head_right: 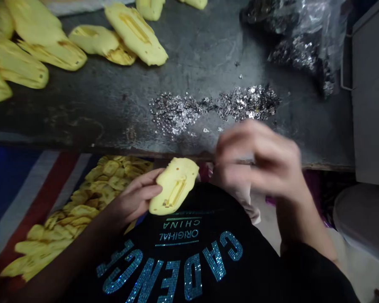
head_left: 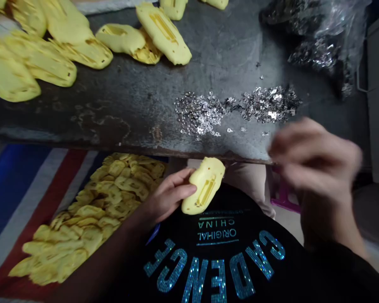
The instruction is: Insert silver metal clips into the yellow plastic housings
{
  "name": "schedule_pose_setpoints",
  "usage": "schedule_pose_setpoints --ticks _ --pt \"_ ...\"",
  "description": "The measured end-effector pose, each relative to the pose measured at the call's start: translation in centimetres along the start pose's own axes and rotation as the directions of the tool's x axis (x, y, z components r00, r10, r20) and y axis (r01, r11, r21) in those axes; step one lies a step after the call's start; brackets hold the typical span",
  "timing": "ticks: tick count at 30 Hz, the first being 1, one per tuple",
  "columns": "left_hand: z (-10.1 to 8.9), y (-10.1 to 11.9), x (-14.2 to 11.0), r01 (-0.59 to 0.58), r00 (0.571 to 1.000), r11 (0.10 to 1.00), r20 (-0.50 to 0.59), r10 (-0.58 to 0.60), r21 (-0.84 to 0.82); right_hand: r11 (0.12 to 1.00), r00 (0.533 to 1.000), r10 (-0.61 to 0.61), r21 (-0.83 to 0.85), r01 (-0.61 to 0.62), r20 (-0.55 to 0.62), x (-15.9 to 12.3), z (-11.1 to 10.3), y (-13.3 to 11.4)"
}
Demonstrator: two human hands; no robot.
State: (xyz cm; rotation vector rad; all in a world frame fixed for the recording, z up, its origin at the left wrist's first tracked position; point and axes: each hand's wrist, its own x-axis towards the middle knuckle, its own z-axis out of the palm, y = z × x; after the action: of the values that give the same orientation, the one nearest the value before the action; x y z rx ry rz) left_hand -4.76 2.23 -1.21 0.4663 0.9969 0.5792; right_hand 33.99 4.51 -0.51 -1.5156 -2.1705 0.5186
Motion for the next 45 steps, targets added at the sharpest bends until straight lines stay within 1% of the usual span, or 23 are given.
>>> schedule_pose_setpoints --ticks 1,2,3,4,5,7,9,11,14,16,19,21,25,28,31,34,37,39,42,45 --pt "-0.1 0.2 0.0 -0.003 1.0 1.0 0.01 0.003 -0.022 1.0 1.0 -0.015 0.005 0.015 0.006 2.7 -0.3 0.2" --pt "-0.1 0.4 0.0 -0.006 1.0 0.999 0.028 0.008 -0.042 0.998 0.998 -0.057 0.004 0.057 -0.032 5.0 -0.3 0.3" --pt "-0.2 0.6 0.0 -0.015 0.999 0.998 0.042 0.017 -0.064 0.992 0.991 -0.123 -0.022 0.122 -0.042 7.0 -0.2 0.2" --pt "-0.2 0.7 0.0 -0.028 0.998 0.996 0.048 0.032 -0.084 0.985 0.986 -0.166 -0.052 0.165 -0.021 8.5 0.0 0.1" --pt "-0.2 0.7 0.1 -0.038 0.998 0.994 0.051 0.044 -0.098 0.978 0.981 -0.195 -0.08 0.195 -0.003 9.5 0.4 0.1" --pt "-0.1 0.7 0.3 -0.057 0.997 0.992 0.051 0.063 -0.11 0.966 0.973 -0.228 -0.115 0.231 0.042 10.1 1.0 0.2" --pt "0.2 0.5 0.5 -0.071 0.996 0.993 0.044 0.075 -0.097 0.962 0.969 -0.236 -0.123 0.243 0.065 9.3 1.4 0.4" --pt "0.4 0.2 0.8 -0.079 0.996 0.994 0.04 0.082 -0.076 0.957 0.965 -0.251 -0.133 0.259 0.074 7.6 1.3 0.3" --pt "0.8 -0.1 1.1 -0.081 0.996 0.995 0.034 0.083 -0.059 0.95 0.961 -0.271 -0.147 0.277 0.055 5.2 1.1 -0.4" --pt "1.3 -0.2 1.2 -0.075 0.996 0.995 0.037 0.077 -0.061 0.965 0.971 -0.236 -0.109 0.237 0.021 4.5 1.2 -0.8" --pt "2.1 -0.3 1.3 -0.073 0.997 0.995 0.03 0.075 -0.069 0.988 0.989 -0.148 -0.042 0.147 -0.015 5.4 1.6 -1.0" --pt "2.5 -0.3 1.3 -0.084 0.996 0.993 0.011 0.085 -0.086 0.99 0.991 -0.133 -0.042 0.133 0.01 7.0 1.9 -0.9" --pt "2.7 -0.4 1.2 -0.102 0.995 0.989 -0.009 0.102 -0.111 0.982 0.98 -0.162 -0.08 0.172 0.116 9.8 1.6 -1.0" --pt "2.5 -0.4 1.3 -0.119 0.993 0.986 -0.001 0.119 -0.116 0.97 0.963 -0.196 -0.109 0.219 0.187 9.8 0.8 -1.5" --pt "2.5 -0.3 1.4 -0.114 0.993 0.986 0.024 0.118 -0.121 0.964 0.947 -0.199 -0.121 0.235 0.253 8.0 0.2 -2.1" --pt "2.7 -0.1 1.5 -0.11 0.992 0.987 0.04 0.116 -0.119 0.972 0.949 -0.159 -0.127 0.199 0.272 5.3 -0.1 -2.6" --pt "3.1 0.0 1.6 -0.112 0.992 0.987 0.048 0.118 -0.113 0.98 0.962 -0.11 -0.134 0.147 0.248 3.1 -0.1 -3.1" --pt "3.3 -0.1 1.6 -0.11 0.992 0.989 0.057 0.116 -0.096 0.98 0.969 -0.083 -0.157 0.122 0.233 2.4 0.0 -3.3" --pt "3.4 -0.2 1.4 -0.103 0.992 0.992 0.064 0.108 -0.071 0.971 0.973 -0.083 -0.204 0.128 0.216 1.9 0.3 -3.6" --pt "3.5 -0.3 1.3 -0.089 0.994 0.994 0.065 0.093 -0.062 0.942 0.982 -0.099 -0.302 0.145 0.161 1.3 0.7 -3.9"
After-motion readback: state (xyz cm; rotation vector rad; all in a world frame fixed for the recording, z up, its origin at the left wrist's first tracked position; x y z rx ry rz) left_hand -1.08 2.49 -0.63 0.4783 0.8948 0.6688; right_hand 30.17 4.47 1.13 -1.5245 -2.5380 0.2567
